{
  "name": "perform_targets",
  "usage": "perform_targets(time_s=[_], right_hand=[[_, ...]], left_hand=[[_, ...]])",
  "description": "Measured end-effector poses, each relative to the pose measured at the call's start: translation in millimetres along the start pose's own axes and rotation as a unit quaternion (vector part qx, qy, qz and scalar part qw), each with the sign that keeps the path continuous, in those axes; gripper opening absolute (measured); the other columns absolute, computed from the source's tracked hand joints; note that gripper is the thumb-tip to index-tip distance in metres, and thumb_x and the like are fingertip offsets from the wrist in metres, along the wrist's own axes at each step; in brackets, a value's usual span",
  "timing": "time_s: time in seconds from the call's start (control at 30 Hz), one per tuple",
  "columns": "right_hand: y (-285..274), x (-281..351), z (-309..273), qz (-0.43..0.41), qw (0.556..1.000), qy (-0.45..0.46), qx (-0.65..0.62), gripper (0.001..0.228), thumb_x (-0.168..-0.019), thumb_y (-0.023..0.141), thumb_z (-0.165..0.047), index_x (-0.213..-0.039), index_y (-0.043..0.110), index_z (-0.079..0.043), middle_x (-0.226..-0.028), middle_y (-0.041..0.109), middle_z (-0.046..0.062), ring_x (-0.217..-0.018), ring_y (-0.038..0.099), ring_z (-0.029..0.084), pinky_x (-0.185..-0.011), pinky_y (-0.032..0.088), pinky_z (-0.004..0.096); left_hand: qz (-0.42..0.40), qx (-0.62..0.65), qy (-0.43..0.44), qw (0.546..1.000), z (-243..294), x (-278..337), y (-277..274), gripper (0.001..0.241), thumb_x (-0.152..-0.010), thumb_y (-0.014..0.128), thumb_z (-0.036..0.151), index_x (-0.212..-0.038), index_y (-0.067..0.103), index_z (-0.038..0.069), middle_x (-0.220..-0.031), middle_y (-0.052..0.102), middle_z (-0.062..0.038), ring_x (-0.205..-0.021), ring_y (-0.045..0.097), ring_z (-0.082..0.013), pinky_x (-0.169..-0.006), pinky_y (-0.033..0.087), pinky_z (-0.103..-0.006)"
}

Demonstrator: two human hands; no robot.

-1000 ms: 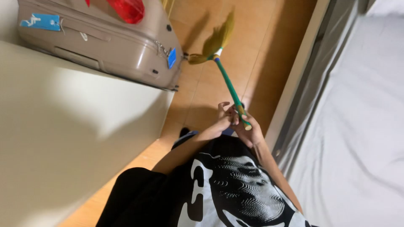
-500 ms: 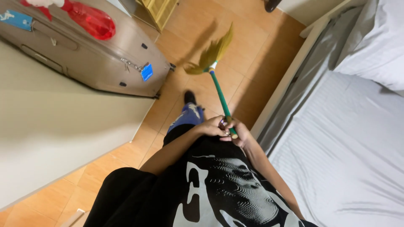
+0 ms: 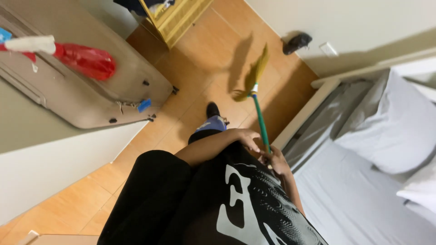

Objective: The person sweeps the tiled floor of a bedroom using a broom with a green handle. They move around the room, sweeping near the bed, a suitcase, and a white cabinet, and briefly open a door while continuing to sweep.

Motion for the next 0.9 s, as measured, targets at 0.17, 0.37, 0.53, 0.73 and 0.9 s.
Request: perform_targets(time_s=[0.17,0.37,0.53,0.73,0.9], right_hand=[[-51.4,-77.8,-43.2,0.080,0.968,0.034,0.235,0.040,-0.090,0.066,-0.013,-0.124,0.050,-0.001,-0.069,0.061,0.011,-0.050,0.057,0.019,-0.039,0.045,0.034],[-87.0,-161.0,-127.9,0.119,0.950,-0.001,0.289,0.047,-0.091,0.066,-0.017,-0.132,0.052,0.002,-0.070,0.062,0.016,-0.048,0.057,0.022,-0.039,0.044,0.038],[-139.4,-282.3,-146.7,0.085,0.913,-0.122,0.381,0.041,-0.086,0.069,-0.019,-0.122,0.062,0.001,-0.078,0.067,0.014,-0.055,0.061,0.020,-0.045,0.048,0.033],[-142.4,-394.1,-276.0,-0.011,0.883,-0.171,0.438,0.038,-0.087,0.062,-0.016,-0.121,0.062,0.000,-0.076,0.067,0.019,-0.055,0.066,0.025,-0.044,0.049,0.038],[-156.3,-499.4,-367.8,-0.068,0.858,-0.160,0.483,0.029,-0.088,0.061,-0.016,-0.108,0.059,0.005,-0.067,0.063,0.020,-0.045,0.061,0.026,-0.038,0.047,0.038]], left_hand=[[0.276,-0.231,-0.007,0.933,-63.0,-48.7,-153.6,0.067,-0.084,0.075,0.053,-0.124,0.067,0.000,-0.112,0.072,-0.024,-0.105,0.069,-0.0350,-0.089,0.054,-0.0411],[0.311,-0.192,-0.097,0.926,-114.4,-36.3,-215.0,0.068,-0.082,0.070,0.055,-0.126,0.066,0.003,-0.124,0.069,-0.024,-0.117,0.066,-0.0368,-0.098,0.053,-0.0437],[0.360,-0.141,-0.121,0.914,-80.6,5.2,-252.8,0.068,-0.083,0.069,0.058,-0.129,0.067,0.008,-0.131,0.066,-0.020,-0.122,0.062,-0.0359,-0.102,0.050,-0.0434],[0.472,0.010,-0.219,0.854,-62.7,18.9,-293.9,0.071,-0.085,0.065,0.059,-0.139,0.059,0.013,-0.131,0.067,-0.020,-0.123,0.062,-0.0345,-0.105,0.048,-0.0428],[0.579,0.048,-0.225,0.782,-67.4,-44.8,-306.3,0.069,-0.088,0.064,0.057,-0.139,0.057,0.012,-0.125,0.069,-0.022,-0.116,0.067,-0.0376,-0.101,0.051,-0.0451]])
Point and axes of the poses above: each hand's wrist, its own x-axis away from the middle knuckle, its own y-axis out of the palm, z = x × y, the point moved 5 cm from there along -x, towards the middle knuckle
